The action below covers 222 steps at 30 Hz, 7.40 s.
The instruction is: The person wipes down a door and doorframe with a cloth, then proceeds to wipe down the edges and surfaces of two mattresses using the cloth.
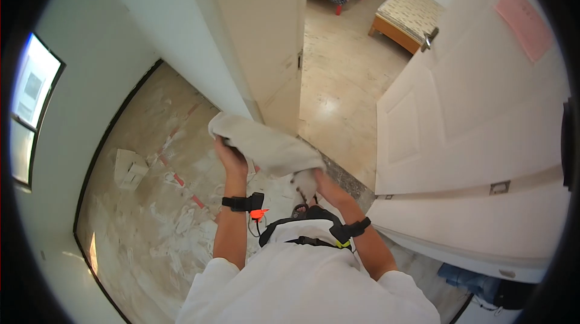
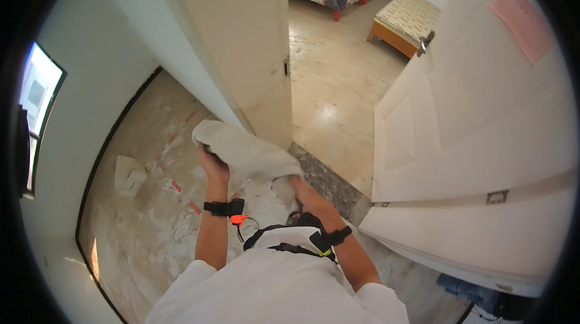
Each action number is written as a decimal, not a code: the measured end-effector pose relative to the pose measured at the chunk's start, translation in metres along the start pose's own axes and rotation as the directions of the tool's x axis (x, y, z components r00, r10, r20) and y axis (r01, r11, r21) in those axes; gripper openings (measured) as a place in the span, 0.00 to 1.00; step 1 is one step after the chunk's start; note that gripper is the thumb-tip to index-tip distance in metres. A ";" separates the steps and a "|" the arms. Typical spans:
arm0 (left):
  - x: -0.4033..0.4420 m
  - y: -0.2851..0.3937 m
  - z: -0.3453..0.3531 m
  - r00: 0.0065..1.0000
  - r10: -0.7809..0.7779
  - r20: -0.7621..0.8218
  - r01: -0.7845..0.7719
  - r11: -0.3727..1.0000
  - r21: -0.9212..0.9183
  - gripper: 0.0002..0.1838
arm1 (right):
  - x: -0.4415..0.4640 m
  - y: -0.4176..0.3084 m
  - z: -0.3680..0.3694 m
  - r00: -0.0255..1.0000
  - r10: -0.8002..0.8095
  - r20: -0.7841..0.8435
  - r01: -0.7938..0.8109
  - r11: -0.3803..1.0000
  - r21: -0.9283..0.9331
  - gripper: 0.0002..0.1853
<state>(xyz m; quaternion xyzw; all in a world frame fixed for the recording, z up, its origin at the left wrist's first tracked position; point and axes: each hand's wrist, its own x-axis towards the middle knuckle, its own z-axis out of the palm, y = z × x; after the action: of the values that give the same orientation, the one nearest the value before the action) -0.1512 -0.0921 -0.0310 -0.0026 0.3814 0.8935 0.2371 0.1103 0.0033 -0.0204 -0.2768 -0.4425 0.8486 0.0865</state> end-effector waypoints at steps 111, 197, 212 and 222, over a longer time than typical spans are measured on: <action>0.184 0.105 0.054 0.504 -0.311 0.806 -0.413 0.733 0.540 0.19 | 0.199 -0.057 0.188 0.607 -0.636 -0.477 0.309 0.741 -0.596 0.23; 0.104 -0.099 0.051 -0.154 -0.983 0.098 -0.391 0.152 0.908 0.29 | 0.200 0.059 -0.068 0.950 0.087 -0.300 -0.107 0.993 -0.050 0.29; -0.101 -0.315 0.207 -0.556 -0.710 0.433 -0.571 0.704 0.422 0.21 | -0.110 -0.006 -0.169 0.185 -0.131 -0.974 0.401 0.915 -0.047 0.22; -0.110 -0.461 0.226 -0.606 -0.720 0.338 -0.570 0.689 0.447 0.26 | -0.141 -0.063 -0.176 -0.223 -0.300 -0.928 0.160 0.927 -0.338 0.23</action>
<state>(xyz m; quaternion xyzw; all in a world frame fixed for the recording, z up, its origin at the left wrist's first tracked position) 0.1830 0.2910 -0.1642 0.8187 0.2126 0.0538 0.5308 0.3174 0.1090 0.0056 -0.7390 -0.2995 0.2808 0.5342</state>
